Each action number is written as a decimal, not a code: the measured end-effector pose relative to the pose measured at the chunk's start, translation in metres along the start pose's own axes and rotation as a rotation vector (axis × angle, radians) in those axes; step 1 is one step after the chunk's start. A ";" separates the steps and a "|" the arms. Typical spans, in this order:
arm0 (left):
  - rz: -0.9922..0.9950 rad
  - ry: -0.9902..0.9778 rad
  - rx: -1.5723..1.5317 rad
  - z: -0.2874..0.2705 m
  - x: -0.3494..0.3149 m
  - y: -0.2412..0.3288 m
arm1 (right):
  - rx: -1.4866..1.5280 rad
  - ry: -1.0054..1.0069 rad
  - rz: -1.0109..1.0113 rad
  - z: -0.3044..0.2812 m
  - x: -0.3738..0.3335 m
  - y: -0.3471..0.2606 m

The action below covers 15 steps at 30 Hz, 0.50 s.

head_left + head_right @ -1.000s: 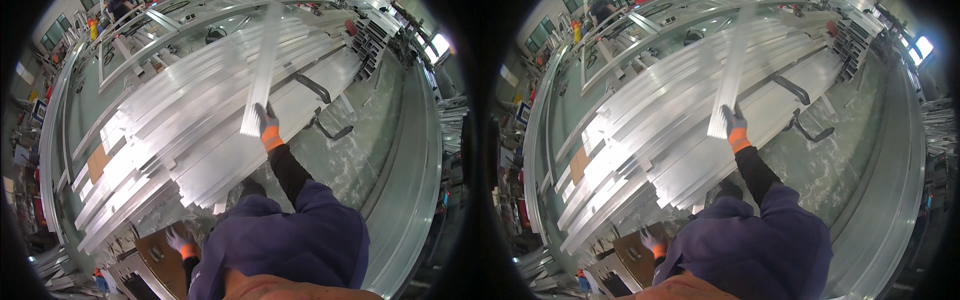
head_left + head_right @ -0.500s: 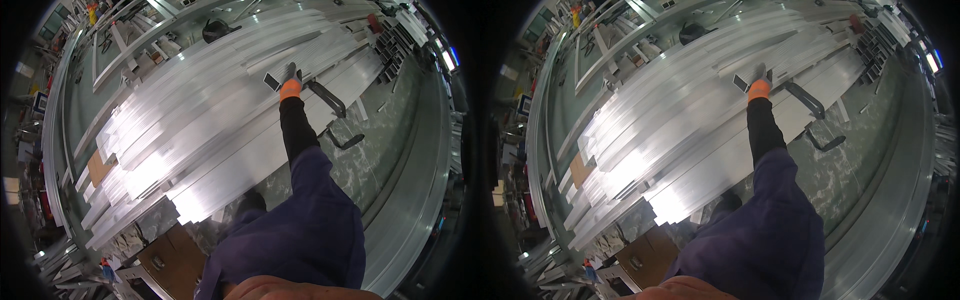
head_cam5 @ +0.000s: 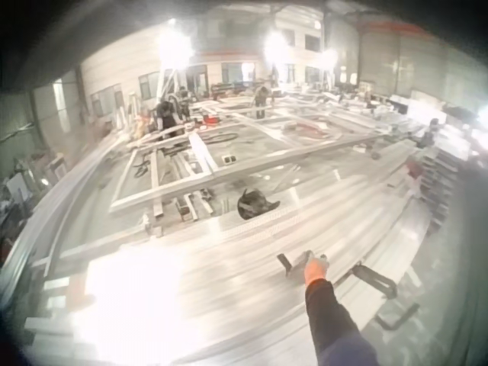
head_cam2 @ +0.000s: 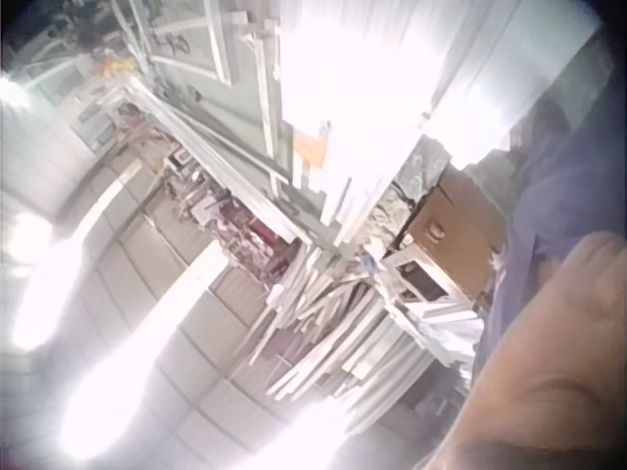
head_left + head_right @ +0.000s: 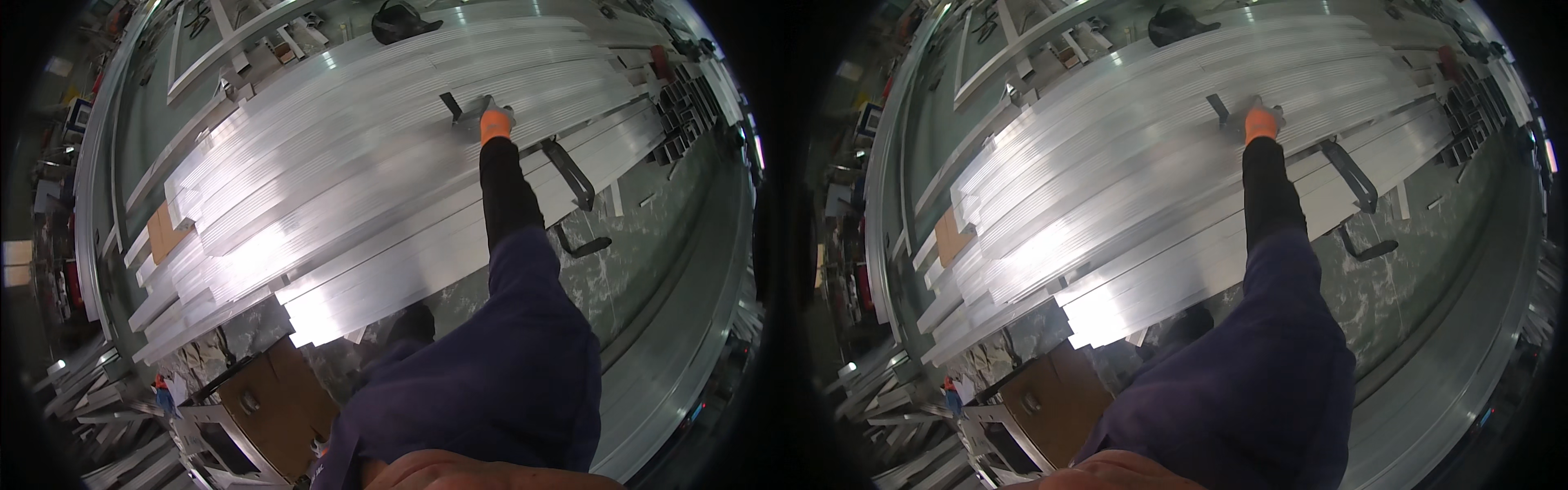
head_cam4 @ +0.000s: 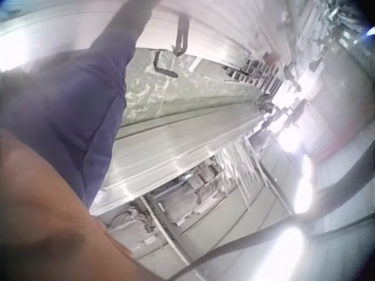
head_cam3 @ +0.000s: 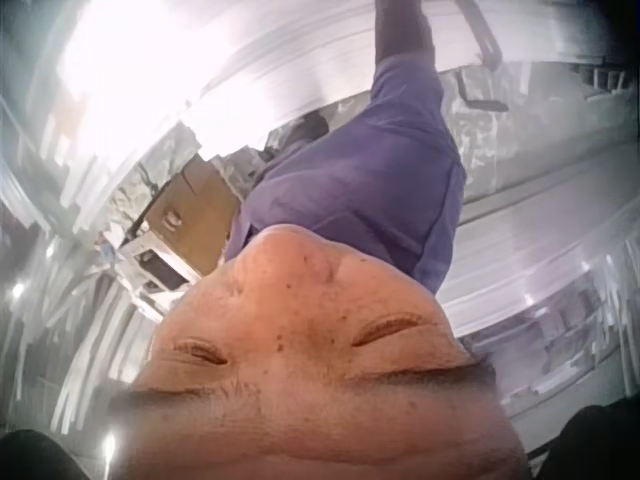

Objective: The person repeatedly picks up thin white metal sheets from a nearby pile, places them onto a metal jig, and then stacks them onto a growing pile. The person handles the sheets one at a time throughout the clip.

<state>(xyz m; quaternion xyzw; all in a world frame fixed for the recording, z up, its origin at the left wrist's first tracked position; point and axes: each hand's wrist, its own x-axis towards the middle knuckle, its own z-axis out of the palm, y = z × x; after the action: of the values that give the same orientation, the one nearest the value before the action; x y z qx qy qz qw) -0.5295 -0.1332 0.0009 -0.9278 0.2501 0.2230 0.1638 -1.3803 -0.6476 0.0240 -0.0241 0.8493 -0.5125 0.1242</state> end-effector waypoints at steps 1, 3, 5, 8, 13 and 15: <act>-0.001 -0.006 -0.014 0.002 -0.001 0.001 | -0.043 0.030 -0.048 0.004 -0.013 0.002; -0.012 -0.009 -0.024 0.004 -0.002 -0.003 | 0.057 0.019 -0.234 0.018 -0.042 0.019; -0.020 -0.019 -0.034 0.007 -0.003 -0.007 | 0.044 -0.165 0.035 0.029 -0.057 0.017; -0.021 -0.031 -0.052 0.013 -0.005 -0.007 | 0.114 -0.304 0.120 0.037 -0.073 0.024; -0.036 -0.052 -0.092 0.028 -0.015 -0.013 | 0.269 -0.597 0.248 0.033 -0.113 0.007; -0.028 -0.052 -0.109 0.033 -0.014 -0.012 | 0.227 -0.675 0.136 0.033 -0.102 0.015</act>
<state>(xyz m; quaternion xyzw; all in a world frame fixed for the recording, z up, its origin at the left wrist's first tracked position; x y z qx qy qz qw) -0.5445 -0.1042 -0.0175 -0.9327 0.2205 0.2579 0.1225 -1.2727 -0.6518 0.0155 -0.1214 0.6978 -0.5572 0.4335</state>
